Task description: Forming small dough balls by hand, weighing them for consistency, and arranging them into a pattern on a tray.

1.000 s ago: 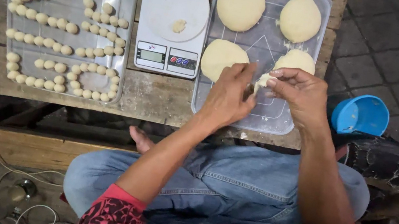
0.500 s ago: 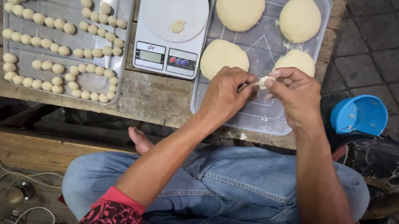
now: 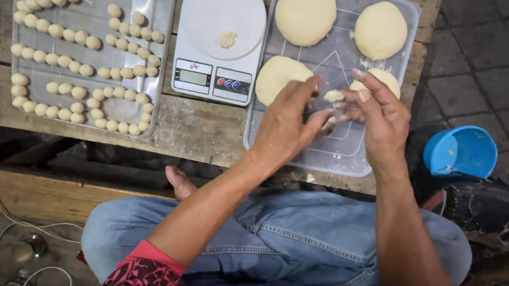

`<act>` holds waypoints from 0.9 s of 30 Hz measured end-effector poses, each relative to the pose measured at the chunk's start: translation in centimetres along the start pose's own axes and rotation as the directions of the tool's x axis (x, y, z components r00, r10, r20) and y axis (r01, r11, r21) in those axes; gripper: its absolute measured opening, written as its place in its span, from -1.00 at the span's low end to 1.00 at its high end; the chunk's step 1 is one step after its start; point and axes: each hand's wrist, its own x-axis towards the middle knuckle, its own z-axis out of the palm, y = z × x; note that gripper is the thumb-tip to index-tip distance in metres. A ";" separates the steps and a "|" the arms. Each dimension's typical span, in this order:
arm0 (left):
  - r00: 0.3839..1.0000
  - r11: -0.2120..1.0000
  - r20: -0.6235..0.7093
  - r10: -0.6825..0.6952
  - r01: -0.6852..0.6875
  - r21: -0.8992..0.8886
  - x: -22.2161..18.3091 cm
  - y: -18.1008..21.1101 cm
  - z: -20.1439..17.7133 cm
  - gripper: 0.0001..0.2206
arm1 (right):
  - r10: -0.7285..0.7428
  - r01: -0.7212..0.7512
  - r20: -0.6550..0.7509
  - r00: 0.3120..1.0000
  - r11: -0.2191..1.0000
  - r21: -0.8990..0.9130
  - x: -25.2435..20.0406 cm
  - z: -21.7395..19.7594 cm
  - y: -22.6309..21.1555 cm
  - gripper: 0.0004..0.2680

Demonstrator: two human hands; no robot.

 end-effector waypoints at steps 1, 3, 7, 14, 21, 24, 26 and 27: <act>1.000 1.000 -0.004 0.002 -0.001 0.006 0.2 -0.3 0.1 -0.52 | -0.003 0.003 0.005 1.000 1.000 0.004 -0.2 0.6 -0.4 -0.69; 0.987 0.994 -0.153 -0.037 0.022 -0.103 0.7 -0.7 0.1 -0.65 | -0.005 0.015 0.172 0.985 0.998 -0.056 -0.8 1.7 -1.3 -0.53; 0.984 0.986 -0.154 -0.090 0.066 -0.153 1.3 -2.3 -0.6 -0.75 | -0.050 0.067 0.225 0.973 0.995 -0.070 -0.7 2.2 -0.3 -0.52; 0.946 0.990 -0.293 -0.140 0.139 -0.023 3.7 -3.2 -6.3 -0.88 | -0.117 0.126 0.150 0.982 0.991 -0.055 -0.5 2.1 -0.4 -0.61; 0.894 0.932 -0.446 -0.037 0.192 0.308 3.9 -7.6 -8.4 -0.86 | -0.179 0.191 0.111 0.978 0.975 -0.112 -0.7 3.2 -0.4 -0.68; 0.926 0.832 -0.373 0.053 0.166 0.529 3.9 -5.9 -8.7 -0.85 | -0.165 0.170 0.055 0.985 0.981 -0.090 -0.9 3.6 -0.5 -0.72; 0.932 0.827 -0.358 0.057 0.157 0.540 3.8 -6.7 -8.7 -0.82 | -0.180 0.184 0.048 0.982 0.978 -0.103 -1.0 3.8 -0.6 -0.73; 0.937 0.821 -0.345 0.060 0.150 0.551 3.8 -7.2 -8.8 -0.77 | -0.195 0.199 0.044 0.980 0.973 -0.117 -1.0 4.0 -0.7 -0.75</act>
